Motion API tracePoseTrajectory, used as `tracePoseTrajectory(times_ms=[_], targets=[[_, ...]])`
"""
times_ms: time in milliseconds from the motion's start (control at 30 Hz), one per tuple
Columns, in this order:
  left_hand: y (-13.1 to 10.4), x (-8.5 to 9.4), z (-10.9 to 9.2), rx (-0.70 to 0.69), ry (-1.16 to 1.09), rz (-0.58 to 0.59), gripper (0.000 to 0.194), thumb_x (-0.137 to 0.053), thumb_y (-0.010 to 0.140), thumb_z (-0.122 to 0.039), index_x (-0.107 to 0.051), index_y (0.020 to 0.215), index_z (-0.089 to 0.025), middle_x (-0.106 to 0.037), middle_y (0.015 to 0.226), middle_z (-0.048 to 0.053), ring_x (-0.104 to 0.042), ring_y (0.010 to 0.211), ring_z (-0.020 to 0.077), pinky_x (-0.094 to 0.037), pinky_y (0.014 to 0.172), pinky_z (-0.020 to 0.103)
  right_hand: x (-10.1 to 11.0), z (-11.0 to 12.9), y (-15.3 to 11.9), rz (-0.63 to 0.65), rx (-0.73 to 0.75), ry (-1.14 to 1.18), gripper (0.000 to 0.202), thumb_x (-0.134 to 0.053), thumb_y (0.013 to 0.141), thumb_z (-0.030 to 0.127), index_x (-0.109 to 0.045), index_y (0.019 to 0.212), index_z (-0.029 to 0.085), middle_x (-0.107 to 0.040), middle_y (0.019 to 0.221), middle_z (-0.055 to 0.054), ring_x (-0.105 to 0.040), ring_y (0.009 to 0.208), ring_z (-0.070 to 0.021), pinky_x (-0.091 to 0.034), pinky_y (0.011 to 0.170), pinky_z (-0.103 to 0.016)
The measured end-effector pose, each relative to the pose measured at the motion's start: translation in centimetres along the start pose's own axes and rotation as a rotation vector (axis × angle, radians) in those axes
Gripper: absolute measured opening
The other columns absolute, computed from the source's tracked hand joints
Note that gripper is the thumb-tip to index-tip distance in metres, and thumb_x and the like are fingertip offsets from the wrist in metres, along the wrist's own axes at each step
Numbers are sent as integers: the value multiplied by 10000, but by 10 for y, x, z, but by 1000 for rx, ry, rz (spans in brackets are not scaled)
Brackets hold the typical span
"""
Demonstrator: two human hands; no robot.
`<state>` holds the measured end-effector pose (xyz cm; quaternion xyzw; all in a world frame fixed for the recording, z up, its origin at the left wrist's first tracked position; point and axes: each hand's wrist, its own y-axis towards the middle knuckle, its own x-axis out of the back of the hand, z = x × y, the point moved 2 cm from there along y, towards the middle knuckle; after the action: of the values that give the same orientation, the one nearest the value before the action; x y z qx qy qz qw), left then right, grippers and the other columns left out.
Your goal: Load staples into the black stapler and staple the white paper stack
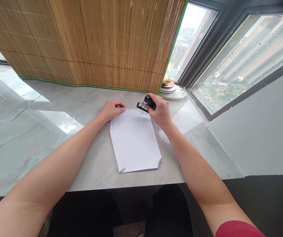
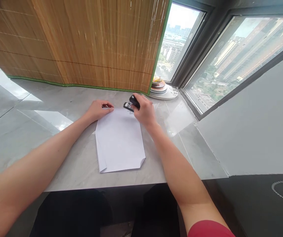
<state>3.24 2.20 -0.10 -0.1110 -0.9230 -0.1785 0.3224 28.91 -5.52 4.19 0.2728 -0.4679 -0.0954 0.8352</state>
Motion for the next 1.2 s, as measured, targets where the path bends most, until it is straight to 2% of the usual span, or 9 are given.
tracePoseTrajectory(times_ms=[167,367,433,533,600,767,1033,1100,1200], targets=[[4,0,2,23,-1,-80,250,-720,840,-434,-793,980,-240,-787,1043,73,-688,920,230,-568,912,342,-28,53,-21,321,149,99,355,-680,969,320,-695,1323,316,-774,1225,-54,-697,1092,-291,-507,866,-359],[6,-1,4,41,-5,-85,189,-614,933,-357,-737,961,-216,-769,1046,75,-645,921,219,-532,913,352,-40,62,-24,520,177,104,298,-639,981,309,-631,1278,289,-778,1154,-49,-687,992,-255,-416,740,-308],[6,-2,6,48,-4,-95,189,-600,944,-340,-735,960,-208,-764,1033,77,-637,915,219,-521,895,350,-33,52,-19,539,181,125,269,-653,963,317,-627,1226,271,-768,1110,-48,-670,953,-242,-396,731,-301],[6,-3,8,53,-10,-99,181,-612,943,-339,-735,943,-207,-756,999,74,-627,894,219,-510,855,342,-15,22,-9,547,111,84,158,-690,926,392,-635,958,247,-711,880,-17,-614,808,-208,-362,699,-303],[6,-3,9,50,-19,-91,175,-624,939,-343,-736,925,-210,-751,984,72,-623,889,221,-504,839,339,2,-7,-3,544,24,25,291,-719,892,462,-579,779,233,-620,728,-3,-555,714,-188,-336,668,-314],[6,-3,12,48,-25,-90,173,-631,939,-344,-738,895,-217,-745,968,72,-624,889,224,-495,828,338,37,-70,-1,580,-193,2,393,-742,858,549,-554,727,231,-576,717,-1,-512,677,-176,-333,631,-327],[6,-4,16,51,-47,-72,167,-653,930,-353,-750,892,-223,-746,939,61,-620,851,218,-484,798,329,42,-73,-5,605,-200,105,476,-797,819,652,-593,748,227,-582,726,0,-516,676,-168,-344,609,-316],[6,-4,14,56,-64,-74,161,-662,920,-349,-752,889,-220,-746,938,60,-620,856,217,-486,801,324,41,-80,-2,506,-221,246,544,-770,816,734,-599,738,223,-586,728,-6,-519,676,-161,-355,585,-299],[7,-2,11,103,-156,-99,160,-616,912,-303,-745,876,-215,-726,900,53,-614,842,209,-482,788,313,42,-110,2,18,-409,529,627,-602,907,800,-500,659,233,-490,616,6,-441,570,-127,-320,494,-271]])
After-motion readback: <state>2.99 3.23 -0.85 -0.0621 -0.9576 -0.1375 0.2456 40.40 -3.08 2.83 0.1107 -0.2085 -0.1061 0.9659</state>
